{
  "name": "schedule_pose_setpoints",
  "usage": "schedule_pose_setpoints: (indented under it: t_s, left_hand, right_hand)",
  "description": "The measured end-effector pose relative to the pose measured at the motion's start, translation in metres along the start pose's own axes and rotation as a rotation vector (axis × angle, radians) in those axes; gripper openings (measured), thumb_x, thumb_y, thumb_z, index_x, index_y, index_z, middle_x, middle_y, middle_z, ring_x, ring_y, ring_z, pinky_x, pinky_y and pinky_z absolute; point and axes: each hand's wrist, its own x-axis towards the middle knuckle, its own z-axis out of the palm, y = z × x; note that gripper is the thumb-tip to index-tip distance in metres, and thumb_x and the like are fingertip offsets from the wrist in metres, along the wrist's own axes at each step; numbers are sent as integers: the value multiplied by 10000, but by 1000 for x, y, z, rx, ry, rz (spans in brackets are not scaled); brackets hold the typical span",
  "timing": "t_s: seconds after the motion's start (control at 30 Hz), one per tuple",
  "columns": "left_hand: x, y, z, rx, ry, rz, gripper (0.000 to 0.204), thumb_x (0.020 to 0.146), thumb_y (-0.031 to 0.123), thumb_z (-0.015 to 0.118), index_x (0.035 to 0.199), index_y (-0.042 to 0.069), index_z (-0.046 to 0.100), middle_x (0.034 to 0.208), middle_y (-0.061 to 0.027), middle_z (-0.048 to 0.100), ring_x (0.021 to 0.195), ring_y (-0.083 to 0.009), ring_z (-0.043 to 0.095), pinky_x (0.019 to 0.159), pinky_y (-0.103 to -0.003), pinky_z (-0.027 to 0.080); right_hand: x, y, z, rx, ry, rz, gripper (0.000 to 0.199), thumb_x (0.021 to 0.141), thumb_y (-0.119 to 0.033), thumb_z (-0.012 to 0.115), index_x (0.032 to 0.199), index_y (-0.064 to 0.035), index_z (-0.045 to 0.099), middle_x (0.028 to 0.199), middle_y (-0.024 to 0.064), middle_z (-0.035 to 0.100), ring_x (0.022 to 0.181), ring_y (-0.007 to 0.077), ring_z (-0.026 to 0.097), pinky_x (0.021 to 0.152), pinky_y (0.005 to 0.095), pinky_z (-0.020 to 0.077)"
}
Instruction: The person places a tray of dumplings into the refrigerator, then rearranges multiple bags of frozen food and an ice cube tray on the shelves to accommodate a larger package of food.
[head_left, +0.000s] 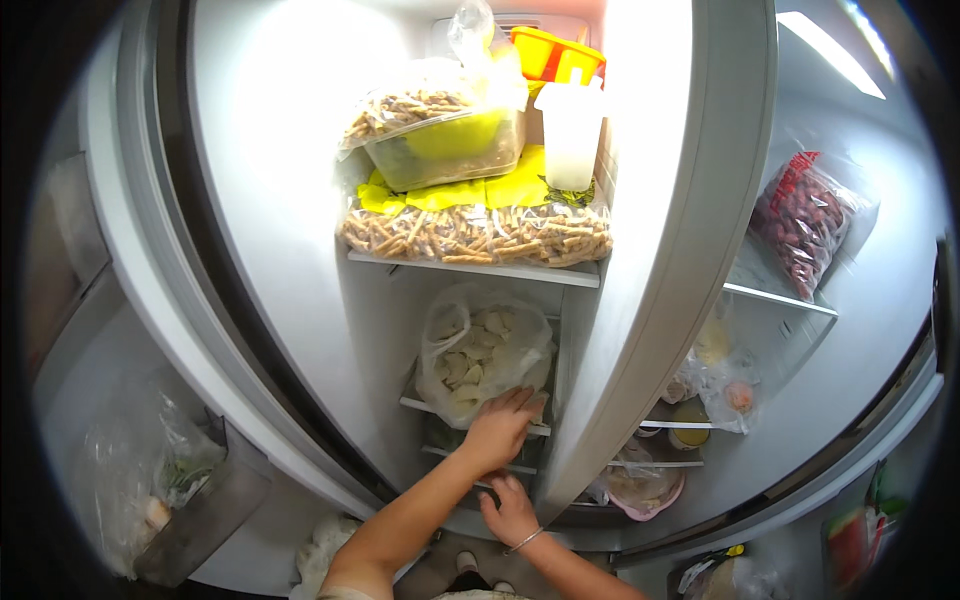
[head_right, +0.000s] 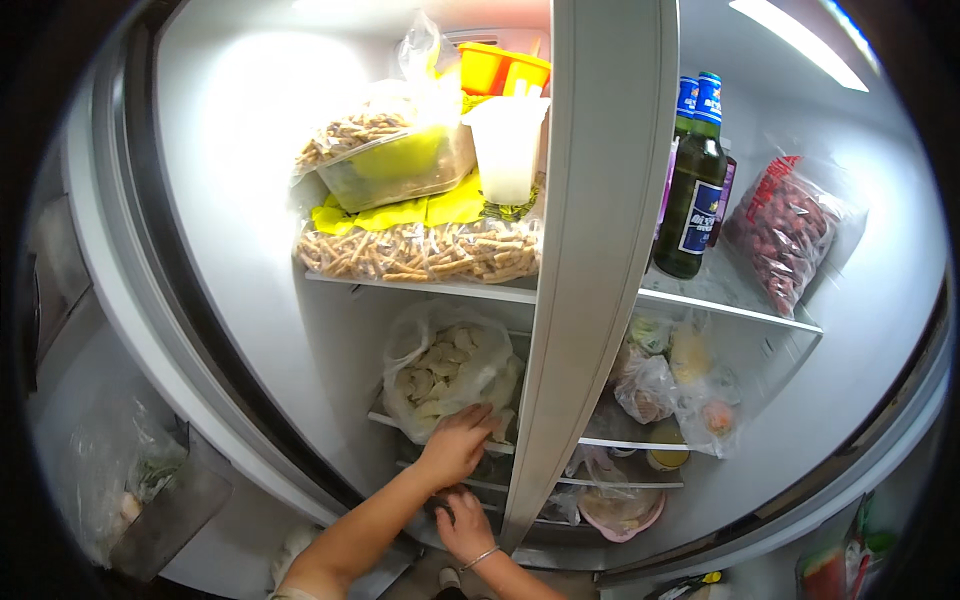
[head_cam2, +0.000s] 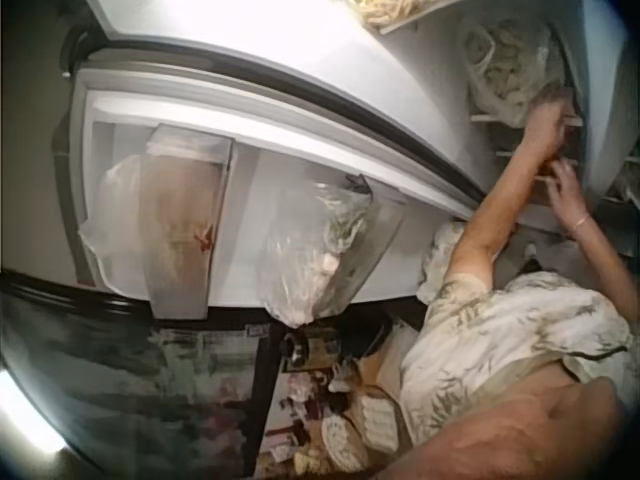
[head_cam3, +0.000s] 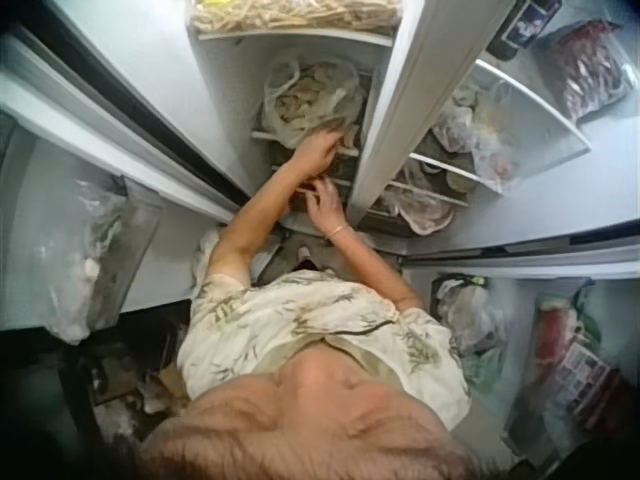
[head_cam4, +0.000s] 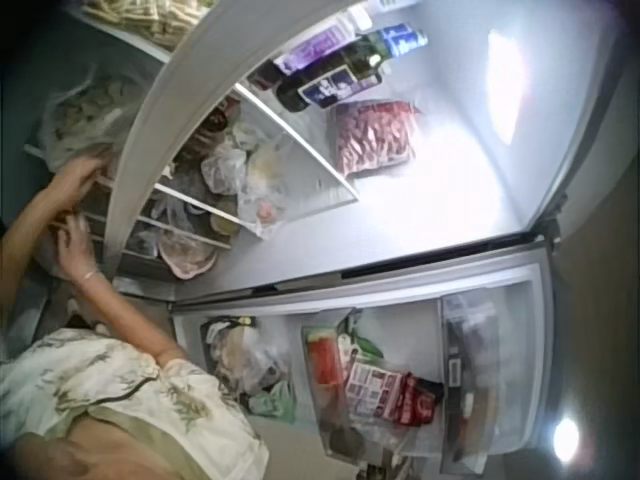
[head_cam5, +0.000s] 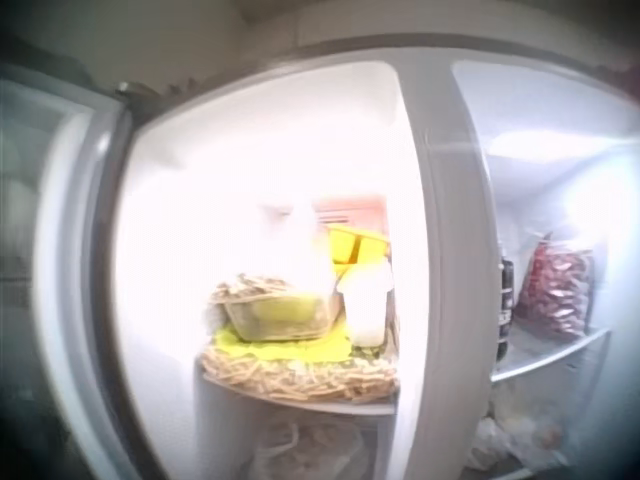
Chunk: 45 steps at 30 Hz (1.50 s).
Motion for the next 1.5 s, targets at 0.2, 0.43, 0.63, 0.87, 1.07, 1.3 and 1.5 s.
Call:
schedule_pose_setpoints:
  t_s: [0.2,0.43,0.63,0.87,1.07,1.3,1.5]
  left_hand:
    - [-16,-24,-30,-15,398,-33,450,729,48,570,1176,51,515,1272,-209,449,1161,-395,419,936,-442,351]
    - [5,-91,-42,256,269,-365,585,712,62,601,1281,90,465,1371,-218,339,1270,-428,278,994,-502,295]
    - [-21,-143,-9,-293,632,-488,529,729,15,553,1250,52,476,1211,-230,493,1131,-385,464,971,-421,373]
    - [-34,-124,-3,-237,263,-166,250,753,128,595,998,98,636,1028,-121,609,975,-330,535,858,-419,422]
    - [-47,-105,-6,197,-2,-113,268,724,221,613,979,155,665,1127,-58,585,1140,-293,450,972,-551,261]
    - [-65,-92,-16,141,-28,37,316,697,207,605,1002,141,656,1180,-67,552,1184,-279,427,997,-568,231]
    - [-89,-63,10,10,71,-208,443,713,165,601,1143,68,562,1181,-124,540,1214,-317,395,1026,-539,203]
  right_hand:
    - [41,-24,-5,-118,248,-42,538,815,-123,522,1322,-29,367,1427,222,231,1267,416,287,1040,452,261]
    - [142,-18,3,-554,405,-26,620,737,-168,604,1299,-8,398,1407,250,241,1286,432,223,1074,478,184]
    - [154,7,3,-427,600,27,670,739,-82,576,1348,8,313,1422,268,185,1312,434,187,1074,463,202]
    - [128,-1,42,-168,876,151,750,750,-41,595,1392,2,209,1465,235,128,1368,361,130,1094,413,181]
    - [159,58,28,249,999,123,708,766,-23,583,1386,9,241,1221,185,493,1143,259,478,958,340,363]
    - [181,56,9,81,504,379,462,807,-106,538,1236,42,452,1272,217,466,1165,328,456,968,357,372]
    - [184,-12,48,-515,-106,-158,265,786,-142,543,1001,9,577,1030,213,567,961,368,541,845,432,428]
